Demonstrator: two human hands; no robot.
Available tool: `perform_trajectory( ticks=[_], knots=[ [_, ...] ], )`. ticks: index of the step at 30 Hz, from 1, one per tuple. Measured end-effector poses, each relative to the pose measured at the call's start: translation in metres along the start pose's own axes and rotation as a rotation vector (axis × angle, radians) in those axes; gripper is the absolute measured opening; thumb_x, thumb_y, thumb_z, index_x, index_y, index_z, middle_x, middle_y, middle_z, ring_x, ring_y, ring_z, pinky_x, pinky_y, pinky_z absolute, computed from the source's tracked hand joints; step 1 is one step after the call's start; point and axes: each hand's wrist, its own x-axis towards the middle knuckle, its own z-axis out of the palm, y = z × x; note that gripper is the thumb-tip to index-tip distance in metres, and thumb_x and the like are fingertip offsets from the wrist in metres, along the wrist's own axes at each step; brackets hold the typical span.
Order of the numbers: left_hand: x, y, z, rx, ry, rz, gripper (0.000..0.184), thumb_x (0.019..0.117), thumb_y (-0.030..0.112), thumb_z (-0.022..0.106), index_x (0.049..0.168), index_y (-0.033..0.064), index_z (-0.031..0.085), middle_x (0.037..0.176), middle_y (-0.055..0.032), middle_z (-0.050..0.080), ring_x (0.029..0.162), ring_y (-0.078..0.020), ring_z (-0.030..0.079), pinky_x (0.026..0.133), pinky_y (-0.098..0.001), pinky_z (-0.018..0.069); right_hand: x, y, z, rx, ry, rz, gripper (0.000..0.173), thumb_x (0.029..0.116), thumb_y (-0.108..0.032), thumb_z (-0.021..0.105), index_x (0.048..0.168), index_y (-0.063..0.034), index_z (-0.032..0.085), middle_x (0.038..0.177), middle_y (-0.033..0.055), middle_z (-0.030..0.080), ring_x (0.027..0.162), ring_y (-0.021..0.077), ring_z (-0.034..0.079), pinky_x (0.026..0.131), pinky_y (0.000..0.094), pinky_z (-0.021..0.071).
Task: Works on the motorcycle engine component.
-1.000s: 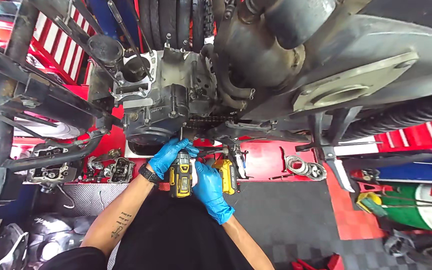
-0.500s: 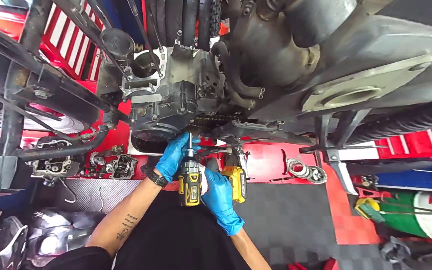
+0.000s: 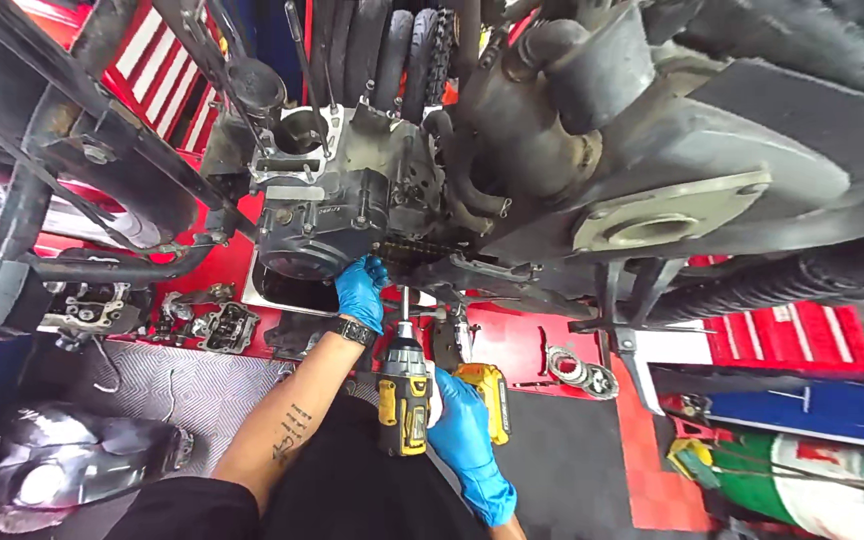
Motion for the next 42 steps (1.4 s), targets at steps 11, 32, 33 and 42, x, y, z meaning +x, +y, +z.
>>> perform_trajectory(
  ticks=[11, 32, 33, 42],
  knots=[
    [0.007, 0.005, -0.049, 0.334, -0.323, 0.04, 0.022, 0.1073, 0.008, 0.046, 0.116, -0.0071, 0.06, 0.098, -0.0134, 0.071, 0.082, -0.0166, 0.071, 0.077, -0.029, 0.0606, 0.042, -0.013, -0.009, -0.107, -0.154, -0.033, 0.045, 0.0713, -0.022, 0.078, 0.115, -0.0094, 0.074, 0.09, 0.0107, 0.075, 0.085, 0.0331, 0.074, 0.07, 0.0538, 0.0586],
    [0.015, 0.017, -0.038, 0.286, -0.463, -0.17, 0.033, 0.111, 0.017, 0.04, 0.118, -0.0055, 0.064, 0.098, -0.0125, 0.074, 0.085, -0.0185, 0.072, 0.079, -0.0303, 0.0595, 0.07, -0.019, 0.029, -0.345, -0.043, -0.019, 0.033, 0.0754, -0.02, 0.075, 0.106, -0.0082, 0.074, 0.09, 0.0122, 0.075, 0.084, 0.0337, 0.074, 0.068, 0.0517, 0.0577],
    [0.016, 0.016, -0.038, 0.288, -0.467, -0.168, 0.033, 0.111, 0.017, 0.041, 0.118, -0.0055, 0.064, 0.098, -0.0125, 0.074, 0.086, -0.0185, 0.072, 0.08, -0.0304, 0.0595, 0.069, -0.019, 0.031, -0.353, -0.024, -0.024, 0.03, 0.0759, -0.02, 0.074, 0.104, -0.0088, 0.074, 0.088, 0.0112, 0.075, 0.083, 0.0325, 0.073, 0.067, 0.0507, 0.0574],
    [0.017, 0.015, -0.04, 0.292, -0.5, -0.142, 0.033, 0.1112, 0.016, 0.039, 0.123, -0.0047, 0.063, 0.102, -0.0124, 0.074, 0.09, -0.018, 0.072, 0.083, -0.0303, 0.0589, 0.069, -0.018, 0.033, -0.35, -0.016, -0.021, 0.031, 0.0732, -0.016, 0.075, 0.102, -0.0073, 0.074, 0.088, 0.0119, 0.074, 0.083, 0.0329, 0.073, 0.069, 0.0518, 0.0565]
  ],
)
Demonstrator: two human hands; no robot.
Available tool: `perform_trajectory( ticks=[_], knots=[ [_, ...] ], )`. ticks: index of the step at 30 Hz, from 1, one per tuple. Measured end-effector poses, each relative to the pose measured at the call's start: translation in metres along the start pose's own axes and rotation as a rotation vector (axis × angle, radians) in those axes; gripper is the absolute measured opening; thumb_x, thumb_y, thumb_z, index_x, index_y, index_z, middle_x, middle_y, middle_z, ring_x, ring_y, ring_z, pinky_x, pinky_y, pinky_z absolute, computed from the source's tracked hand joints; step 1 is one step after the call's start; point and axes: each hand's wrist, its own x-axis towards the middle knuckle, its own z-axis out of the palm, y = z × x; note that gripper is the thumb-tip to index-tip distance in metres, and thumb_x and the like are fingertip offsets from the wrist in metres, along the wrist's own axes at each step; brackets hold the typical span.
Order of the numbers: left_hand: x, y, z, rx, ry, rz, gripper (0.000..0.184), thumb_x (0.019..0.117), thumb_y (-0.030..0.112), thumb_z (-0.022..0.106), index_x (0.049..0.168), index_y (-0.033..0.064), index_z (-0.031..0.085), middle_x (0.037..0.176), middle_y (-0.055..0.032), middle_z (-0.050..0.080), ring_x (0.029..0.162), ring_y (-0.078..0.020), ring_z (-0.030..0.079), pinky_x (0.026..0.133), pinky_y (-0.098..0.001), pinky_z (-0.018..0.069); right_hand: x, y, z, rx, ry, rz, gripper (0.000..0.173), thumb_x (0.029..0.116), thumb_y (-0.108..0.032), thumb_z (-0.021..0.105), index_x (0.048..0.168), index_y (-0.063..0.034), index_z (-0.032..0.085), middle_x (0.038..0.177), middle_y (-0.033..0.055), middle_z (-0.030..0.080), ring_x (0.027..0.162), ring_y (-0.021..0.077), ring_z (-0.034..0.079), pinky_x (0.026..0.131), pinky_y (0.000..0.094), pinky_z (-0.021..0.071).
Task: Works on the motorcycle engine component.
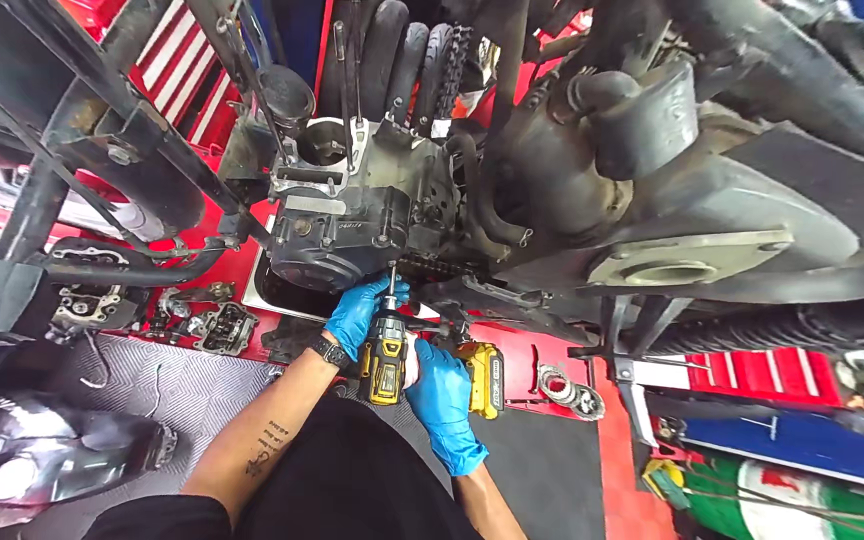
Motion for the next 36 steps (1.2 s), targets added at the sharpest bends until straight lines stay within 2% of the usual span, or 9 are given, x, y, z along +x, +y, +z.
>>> perform_trajectory(
  ticks=[4, 18, 26, 30, 33, 36],
  knots=[
    [-0.001, 0.001, 0.002, 0.0, 0.0, 0.01, 0.033, 0.1112, 0.014, 0.038, 0.124, -0.0058, 0.061, 0.102, -0.0127, 0.074, 0.09, -0.0185, 0.072, 0.084, -0.0316, 0.059, 0.002, -0.001, -0.003, 0.013, -0.027, 0.006, 0.031, 0.0726, -0.013, 0.075, 0.103, -0.0065, 0.074, 0.09, 0.0129, 0.075, 0.084, 0.0347, 0.073, 0.069, 0.0535, 0.0565],
    [0.001, 0.0, 0.002, -0.003, 0.027, -0.009, 0.033, 0.111, 0.014, 0.039, 0.124, -0.0048, 0.063, 0.102, -0.0118, 0.074, 0.09, -0.017, 0.072, 0.083, -0.0297, 0.0589, -0.001, 0.001, -0.001, -0.002, 0.001, -0.006, 0.026, 0.0775, -0.019, 0.071, 0.1, -0.0074, 0.073, 0.087, 0.0114, 0.074, 0.083, 0.0327, 0.073, 0.067, 0.0507, 0.0565],
    [0.003, -0.001, 0.005, 0.038, 0.046, -0.012, 0.037, 0.1122, 0.021, 0.039, 0.125, -0.0036, 0.063, 0.104, -0.0105, 0.074, 0.091, -0.0153, 0.072, 0.082, -0.0284, 0.058, -0.007, 0.004, -0.002, 0.019, 0.006, -0.005, 0.034, 0.0779, -0.021, 0.072, 0.109, -0.0077, 0.075, 0.09, 0.0113, 0.075, 0.083, 0.0329, 0.073, 0.068, 0.0512, 0.0568],
    [0.005, -0.001, 0.008, 0.013, 0.068, 0.001, 0.033, 0.1103, 0.021, 0.045, 0.121, -0.0053, 0.063, 0.102, -0.0122, 0.074, 0.089, -0.0173, 0.073, 0.082, -0.0297, 0.0596, -0.014, 0.005, -0.003, 0.015, -0.007, -0.005, 0.034, 0.0772, -0.018, 0.072, 0.109, -0.0083, 0.074, 0.088, 0.0101, 0.075, 0.082, 0.0322, 0.073, 0.068, 0.0494, 0.0565],
    [0.004, -0.002, 0.008, 0.03, 0.06, 0.031, 0.025, 0.1077, 0.014, 0.049, 0.116, -0.0048, 0.063, 0.098, -0.0119, 0.073, 0.087, -0.0186, 0.072, 0.082, -0.0307, 0.0599, -0.023, 0.005, -0.007, 0.058, -0.041, -0.003, 0.041, 0.0708, -0.012, 0.077, 0.112, -0.0099, 0.075, 0.089, 0.0103, 0.075, 0.083, 0.0329, 0.072, 0.07, 0.0506, 0.0572],
    [0.005, -0.004, 0.012, 0.074, 0.073, 0.014, 0.021, 0.1067, 0.013, 0.05, 0.11, -0.0027, 0.064, 0.093, -0.0106, 0.073, 0.085, -0.0187, 0.072, 0.08, -0.0317, 0.0607, -0.039, 0.01, -0.011, 0.104, -0.029, -0.01, 0.038, 0.0713, -0.01, 0.076, 0.109, -0.0116, 0.074, 0.089, 0.0086, 0.074, 0.082, 0.031, 0.072, 0.069, 0.0482, 0.0574]
  ],
)
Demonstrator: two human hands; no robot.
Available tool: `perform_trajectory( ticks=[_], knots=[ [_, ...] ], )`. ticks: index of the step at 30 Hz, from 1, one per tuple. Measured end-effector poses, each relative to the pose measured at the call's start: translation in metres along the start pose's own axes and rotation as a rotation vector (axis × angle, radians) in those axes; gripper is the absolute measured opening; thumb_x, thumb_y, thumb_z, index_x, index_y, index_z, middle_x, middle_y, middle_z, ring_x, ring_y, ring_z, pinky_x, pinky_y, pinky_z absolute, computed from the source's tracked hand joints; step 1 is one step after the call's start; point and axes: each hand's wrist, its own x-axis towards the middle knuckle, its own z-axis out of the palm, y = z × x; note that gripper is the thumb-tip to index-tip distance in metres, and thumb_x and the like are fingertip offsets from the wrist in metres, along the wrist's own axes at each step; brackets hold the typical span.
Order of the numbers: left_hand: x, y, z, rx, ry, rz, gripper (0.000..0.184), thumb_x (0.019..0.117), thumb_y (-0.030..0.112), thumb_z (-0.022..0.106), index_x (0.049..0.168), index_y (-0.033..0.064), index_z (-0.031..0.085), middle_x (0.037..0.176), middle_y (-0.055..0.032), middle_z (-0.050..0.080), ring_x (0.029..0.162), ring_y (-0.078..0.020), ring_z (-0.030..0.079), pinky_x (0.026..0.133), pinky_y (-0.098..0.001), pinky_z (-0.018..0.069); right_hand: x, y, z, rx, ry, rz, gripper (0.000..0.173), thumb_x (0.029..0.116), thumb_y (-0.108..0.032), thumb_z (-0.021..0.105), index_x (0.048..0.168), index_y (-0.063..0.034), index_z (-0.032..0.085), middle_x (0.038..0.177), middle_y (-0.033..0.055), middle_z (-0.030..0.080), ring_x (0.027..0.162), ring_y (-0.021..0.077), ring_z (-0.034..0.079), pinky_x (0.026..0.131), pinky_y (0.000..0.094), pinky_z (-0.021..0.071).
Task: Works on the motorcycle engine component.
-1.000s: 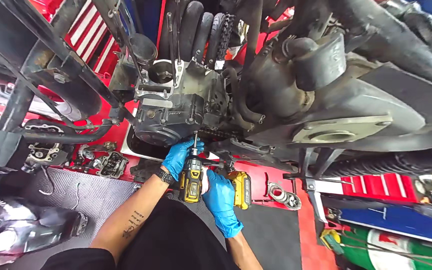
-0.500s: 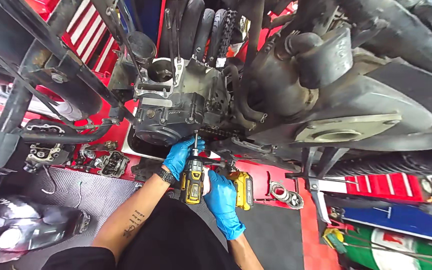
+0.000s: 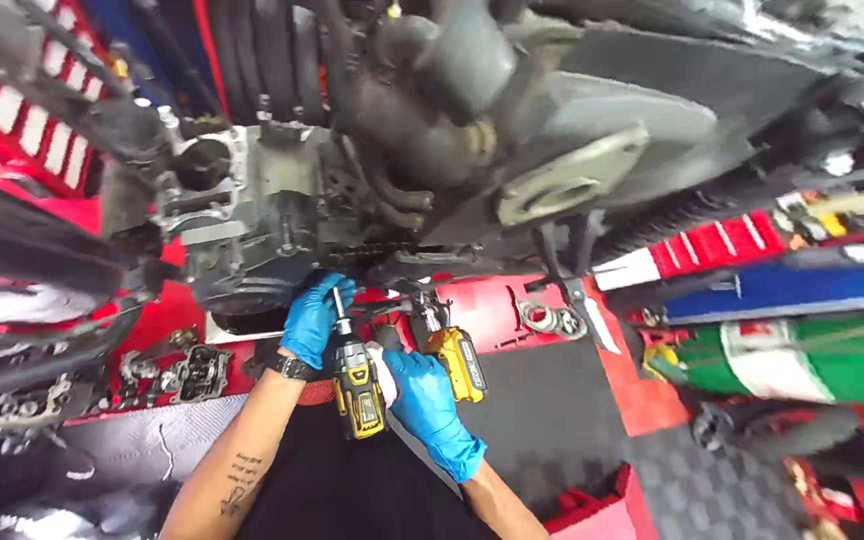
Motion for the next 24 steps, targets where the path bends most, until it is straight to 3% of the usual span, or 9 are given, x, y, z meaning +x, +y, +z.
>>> perform_trajectory(
  ticks=[3, 6, 9, 12, 15, 17, 20, 24],
  knots=[
    [0.001, -0.006, 0.0, 0.061, 0.001, 0.029, 0.021, 0.1066, 0.012, 0.048, 0.108, -0.0019, 0.064, 0.093, -0.0099, 0.074, 0.084, -0.0182, 0.072, 0.078, -0.0317, 0.0609, -0.024, 0.001, -0.008, 0.043, -0.046, 0.016, 0.037, 0.072, -0.013, 0.077, 0.109, -0.0124, 0.073, 0.088, 0.0083, 0.073, 0.082, 0.0301, 0.071, 0.07, 0.0481, 0.0574],
    [-0.004, -0.008, 0.006, 0.152, 0.003, 0.049, 0.021, 0.1084, 0.012, 0.044, 0.111, -0.0004, 0.061, 0.095, -0.0098, 0.073, 0.086, -0.0186, 0.073, 0.08, -0.0323, 0.0609, -0.049, 0.004, -0.015, 0.159, -0.153, 0.105, 0.049, 0.0661, -0.015, 0.082, 0.114, -0.0137, 0.072, 0.095, 0.0075, 0.075, 0.089, 0.0299, 0.072, 0.076, 0.0504, 0.0582],
    [-0.016, -0.016, 0.004, 0.224, -0.041, 0.029, 0.021, 0.1086, 0.011, 0.04, 0.11, 0.0022, 0.059, 0.095, -0.009, 0.073, 0.084, -0.0179, 0.073, 0.078, -0.0314, 0.0618, -0.083, 0.005, -0.015, 0.323, -0.282, 0.291, 0.051, 0.0675, -0.015, 0.083, 0.117, -0.0128, 0.07, 0.1, 0.0097, 0.075, 0.095, 0.0329, 0.072, 0.082, 0.0557, 0.0574],
    [-0.035, -0.022, -0.007, 0.284, -0.173, -0.037, 0.027, 0.1074, 0.01, 0.035, 0.104, 0.0053, 0.061, 0.093, -0.0067, 0.073, 0.081, -0.0158, 0.072, 0.075, -0.0295, 0.062, -0.124, 0.007, -0.012, 0.417, -0.385, 0.552, 0.047, 0.0748, -0.019, 0.079, 0.12, -0.0136, 0.069, 0.1, 0.0118, 0.074, 0.097, 0.0343, 0.071, 0.081, 0.0585, 0.0566],
    [-0.054, -0.031, -0.028, 0.351, -0.248, -0.159, 0.031, 0.1057, 0.011, 0.033, 0.1, 0.0082, 0.064, 0.09, -0.004, 0.074, 0.078, -0.013, 0.072, 0.073, -0.0272, 0.0616, -0.162, 0.023, -0.01, 0.442, -0.502, 0.822, 0.051, 0.0759, -0.02, 0.079, 0.125, -0.0158, 0.067, 0.1, 0.0134, 0.074, 0.095, 0.0362, 0.072, 0.079, 0.0625, 0.0557],
    [-0.06, -0.042, -0.047, 0.388, -0.235, -0.236, 0.03, 0.1049, 0.011, 0.035, 0.1, 0.0075, 0.064, 0.089, -0.0045, 0.074, 0.077, -0.0136, 0.072, 0.072, -0.0273, 0.0619, -0.182, 0.048, -0.005, 0.453, -0.572, 0.966, 0.059, 0.0744, -0.019, 0.081, 0.131, -0.0175, 0.065, 0.106, 0.0151, 0.074, 0.1, 0.0384, 0.071, 0.082, 0.0653, 0.0541],
    [-0.065, -0.057, -0.068, 0.418, -0.174, -0.272, 0.028, 0.1038, 0.009, 0.035, 0.103, 0.0063, 0.063, 0.09, -0.0052, 0.074, 0.077, -0.0145, 0.073, 0.072, -0.0287, 0.0623, -0.196, 0.108, 0.012, 0.401, -0.54, 1.105, 0.065, 0.0705, -0.017, 0.083, 0.133, -0.0155, 0.063, 0.111, 0.018, 0.072, 0.104, 0.0415, 0.068, 0.084, 0.0675, 0.0523],
    [-0.074, -0.074, -0.08, 0.399, -0.061, -0.214, 0.029, 0.1038, 0.006, 0.034, 0.101, 0.0059, 0.064, 0.089, -0.0051, 0.075, 0.077, -0.0145, 0.073, 0.072, -0.0287, 0.0626, -0.186, 0.216, 0.061, 0.324, -0.458, 1.229, 0.068, 0.0752, -0.028, 0.083, 0.138, -0.0142, 0.06, 0.119, 0.0208, 0.07, 0.111, 0.0434, 0.066, 0.089, 0.0687, 0.051]
  ],
)
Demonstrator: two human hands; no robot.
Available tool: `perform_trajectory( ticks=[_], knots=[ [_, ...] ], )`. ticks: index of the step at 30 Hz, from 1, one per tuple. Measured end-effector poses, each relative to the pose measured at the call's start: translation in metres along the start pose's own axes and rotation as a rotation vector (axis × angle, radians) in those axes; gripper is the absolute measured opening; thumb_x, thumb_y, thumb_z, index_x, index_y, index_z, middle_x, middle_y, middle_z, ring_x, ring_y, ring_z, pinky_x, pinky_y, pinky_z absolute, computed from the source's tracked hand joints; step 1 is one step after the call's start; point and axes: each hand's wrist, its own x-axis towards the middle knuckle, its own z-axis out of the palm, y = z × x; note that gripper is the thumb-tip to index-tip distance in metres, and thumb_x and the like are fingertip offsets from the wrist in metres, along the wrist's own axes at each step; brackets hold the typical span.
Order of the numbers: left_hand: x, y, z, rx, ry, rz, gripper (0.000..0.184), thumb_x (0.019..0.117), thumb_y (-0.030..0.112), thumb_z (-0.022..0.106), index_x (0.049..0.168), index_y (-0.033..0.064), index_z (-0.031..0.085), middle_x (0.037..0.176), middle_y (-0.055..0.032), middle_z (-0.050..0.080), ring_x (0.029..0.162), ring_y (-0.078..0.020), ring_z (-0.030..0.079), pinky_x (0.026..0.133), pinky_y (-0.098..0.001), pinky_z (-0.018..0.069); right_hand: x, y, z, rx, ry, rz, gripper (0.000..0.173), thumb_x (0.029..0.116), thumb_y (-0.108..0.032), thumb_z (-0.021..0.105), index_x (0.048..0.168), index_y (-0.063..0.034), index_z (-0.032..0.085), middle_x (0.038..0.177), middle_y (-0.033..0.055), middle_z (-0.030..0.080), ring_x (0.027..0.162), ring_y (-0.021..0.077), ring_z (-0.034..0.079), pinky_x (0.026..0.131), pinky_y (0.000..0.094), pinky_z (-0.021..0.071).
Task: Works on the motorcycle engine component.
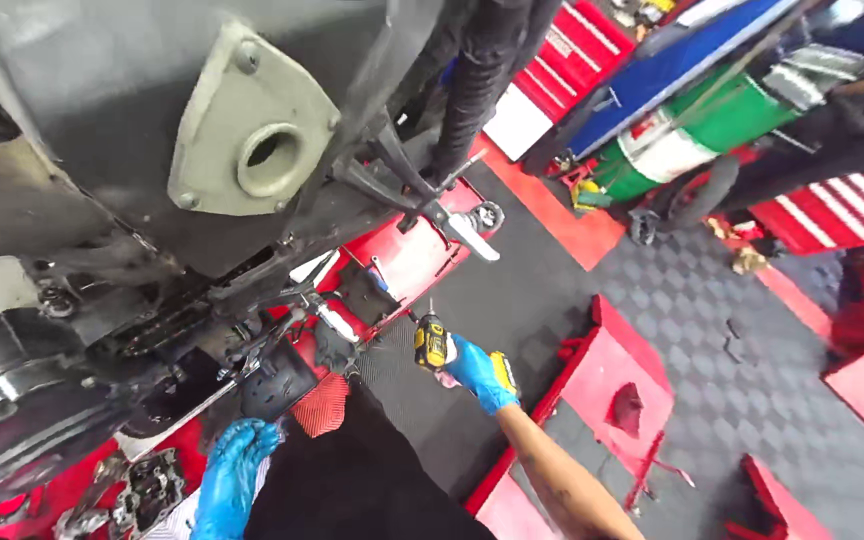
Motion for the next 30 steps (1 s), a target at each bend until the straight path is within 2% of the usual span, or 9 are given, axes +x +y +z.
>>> perform_trajectory(
  ticks=[7, 12, 15, 19, 21, 25, 26, 28, 30],
  knots=[
    [-0.016, -0.044, 0.027, -0.149, 0.4, 0.096, 0.024, 0.103, 0.004, 0.038, 0.1, 0.0016, 0.061, 0.091, -0.0081, 0.074, 0.079, -0.0161, 0.072, 0.075, -0.0306, 0.0614, 0.202, -0.018, 0.001, 0.117, 0.142, -0.087, 0.068, 0.0751, -0.025, 0.086, 0.134, -0.002, 0.06, 0.116, 0.0292, 0.068, 0.109, 0.0493, 0.065, 0.09, 0.0725, 0.0497],
    [-0.053, -0.064, 0.054, -0.258, 0.557, 0.125, 0.026, 0.1055, 0.009, 0.037, 0.103, 0.0029, 0.063, 0.091, -0.0061, 0.071, 0.079, -0.0153, 0.07, 0.075, -0.0303, 0.0599, 0.27, -0.05, 0.009, 0.02, 0.165, -0.14, 0.082, 0.0836, -0.036, 0.08, 0.144, 0.0073, 0.046, 0.129, 0.034, 0.061, 0.12, 0.0508, 0.06, 0.098, 0.0682, 0.0483],
    [-0.066, -0.078, 0.064, -0.249, 0.648, 0.177, 0.027, 0.1084, 0.017, 0.04, 0.095, 0.0086, 0.062, 0.077, 0.0014, 0.063, 0.065, -0.0087, 0.061, 0.062, -0.0243, 0.0541, 0.293, -0.061, 0.015, -0.014, 0.184, -0.186, 0.078, 0.0831, -0.037, 0.08, 0.138, 0.0102, 0.051, 0.127, 0.0337, 0.063, 0.118, 0.0493, 0.062, 0.098, 0.0663, 0.0496],
    [-0.063, -0.08, 0.074, -0.142, 0.752, 0.318, 0.023, 0.1062, 0.02, 0.052, 0.088, 0.0106, 0.063, 0.061, 0.0078, 0.052, 0.05, -0.0028, 0.044, 0.049, -0.0188, 0.0399, 0.308, -0.064, 0.011, -0.021, 0.119, -0.219, 0.075, 0.0806, -0.035, 0.082, 0.133, 0.0108, 0.055, 0.125, 0.0341, 0.063, 0.118, 0.0493, 0.061, 0.097, 0.0664, 0.0491],
    [-0.05, -0.069, 0.076, 0.0, 0.784, 0.366, 0.022, 0.1023, 0.02, 0.06, 0.083, 0.0099, 0.064, 0.059, 0.0088, 0.048, 0.049, -0.0022, 0.042, 0.049, -0.0197, 0.0375, 0.321, -0.06, 0.005, 0.043, 0.072, -0.277, 0.087, 0.077, -0.036, 0.087, 0.138, 0.0132, 0.049, 0.129, 0.0378, 0.059, 0.121, 0.0535, 0.058, 0.1, 0.0698, 0.0457],
    [-0.024, -0.039, 0.068, 0.5, 0.849, 0.45, 0.024, 0.0979, 0.03, 0.064, 0.098, 0.0076, 0.072, 0.078, 0.0004, 0.064, 0.071, -0.0085, 0.058, 0.072, -0.0315, 0.0504, 0.301, -0.057, -0.025, -0.121, 0.114, -0.353, 0.111, 0.0781, -0.055, 0.083, 0.157, 0.0016, 0.029, 0.134, 0.0374, 0.056, 0.124, 0.0547, 0.056, 0.099, 0.072, 0.0442],
    [-0.018, -0.028, 0.067, 0.611, 0.864, 0.448, 0.028, 0.0987, 0.033, 0.062, 0.105, 0.0077, 0.073, 0.079, -0.0014, 0.065, 0.07, -0.0113, 0.058, 0.072, -0.035, 0.0504, 0.287, -0.056, -0.035, -0.15, 0.126, -0.378, 0.104, 0.0813, -0.056, 0.079, 0.156, 0.0002, 0.034, 0.136, 0.0377, 0.055, 0.125, 0.0556, 0.055, 0.099, 0.0737, 0.0427],
    [-0.005, -0.005, 0.063, 0.762, 0.896, 0.489, 0.034, 0.1, 0.033, 0.058, 0.118, 0.0092, 0.073, 0.077, -0.003, 0.066, 0.066, -0.0147, 0.058, 0.069, -0.0386, 0.0513, 0.245, -0.048, -0.052, -0.122, 0.106, -0.46, 0.072, 0.0885, -0.05, 0.074, 0.135, 0.0032, 0.059, 0.123, 0.0375, 0.062, 0.115, 0.0564, 0.06, 0.093, 0.0767, 0.0429],
    [0.01, 0.018, 0.056, 0.843, 0.918, 0.573, 0.035, 0.1019, 0.032, 0.054, 0.125, 0.0121, 0.072, 0.08, -0.0046, 0.07, 0.067, -0.0175, 0.062, 0.07, -0.0424, 0.0537, 0.185, -0.049, -0.063, 0.048, -0.112, -0.544, 0.046, 0.0963, -0.039, 0.069, 0.113, 0.0035, 0.071, 0.101, 0.0275, 0.07, 0.093, 0.0431, 0.068, 0.08, 0.0665, 0.0526]
  ],
)
